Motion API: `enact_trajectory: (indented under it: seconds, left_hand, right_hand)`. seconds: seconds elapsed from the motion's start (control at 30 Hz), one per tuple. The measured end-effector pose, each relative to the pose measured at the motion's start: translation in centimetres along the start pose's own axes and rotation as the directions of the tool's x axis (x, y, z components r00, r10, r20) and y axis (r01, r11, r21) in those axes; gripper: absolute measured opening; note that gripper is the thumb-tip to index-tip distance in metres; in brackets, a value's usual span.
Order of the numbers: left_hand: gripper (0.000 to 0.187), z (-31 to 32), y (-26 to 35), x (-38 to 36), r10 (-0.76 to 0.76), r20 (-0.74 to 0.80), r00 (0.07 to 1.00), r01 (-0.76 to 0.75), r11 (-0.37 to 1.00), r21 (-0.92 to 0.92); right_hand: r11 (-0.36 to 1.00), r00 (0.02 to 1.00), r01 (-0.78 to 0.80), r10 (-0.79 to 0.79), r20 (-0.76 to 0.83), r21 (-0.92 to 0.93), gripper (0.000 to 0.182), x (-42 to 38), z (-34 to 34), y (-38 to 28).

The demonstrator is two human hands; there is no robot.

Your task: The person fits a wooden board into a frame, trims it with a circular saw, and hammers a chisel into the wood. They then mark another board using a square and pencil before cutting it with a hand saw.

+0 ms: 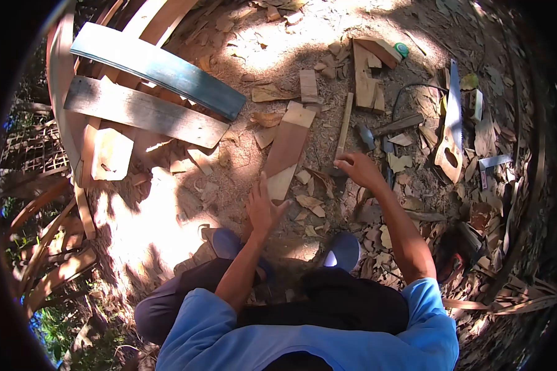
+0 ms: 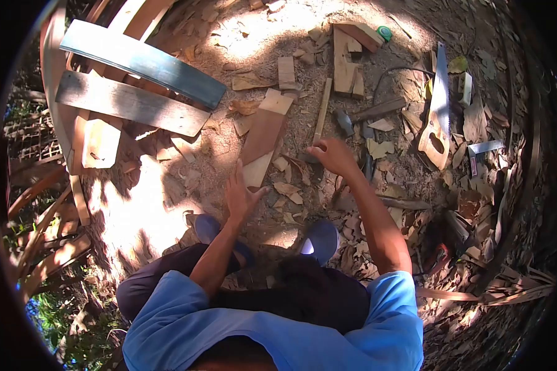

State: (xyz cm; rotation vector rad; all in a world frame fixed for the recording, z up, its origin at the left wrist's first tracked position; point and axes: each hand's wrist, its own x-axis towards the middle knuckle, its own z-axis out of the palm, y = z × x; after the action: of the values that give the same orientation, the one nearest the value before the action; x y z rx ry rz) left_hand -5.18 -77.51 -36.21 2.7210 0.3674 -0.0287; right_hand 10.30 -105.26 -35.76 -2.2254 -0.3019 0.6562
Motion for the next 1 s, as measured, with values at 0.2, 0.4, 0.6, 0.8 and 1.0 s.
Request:
enact_trajectory:
  seconds: [0.2,0.4,0.6,0.8,1.0]
  left_hand:
    - [0.116,2.8,4.0,-1.7,-0.219,-0.074,0.973,0.213,0.974,-0.077]
    - [0.113,2.9,3.7,-2.0,-0.236,-0.087,0.968,0.232,0.972,-0.047]
    - [0.108,2.8,4.5,-3.2,-0.227,-0.061,0.972,0.214,0.962,-0.168]
    - [0.109,2.9,4.8,-3.4,-0.261,-0.069,0.963,0.243,0.950,-0.198]
    - [0.109,2.6,5.1,-3.2,-0.287,0.033,0.957,0.289,0.948,-0.134]
  right_hand:
    - [0.983,0.989,-0.116,0.127,-0.078,0.141,0.037,-2.2,-0.3,0.2]
    - [0.968,0.962,0.067,-0.127,-0.241,-0.241,0.029,-1.6,3.1,1.5]
    - [0.876,0.995,0.020,-0.065,-0.075,-0.483,0.044,-1.7,4.6,0.5]
    - [0.870,0.995,0.035,-0.078,-0.067,-0.492,0.046,-0.9,5.8,1.4]
    - [0.883,0.983,0.013,-0.098,-0.158,-0.470,0.049,-2.4,6.2,0.5]
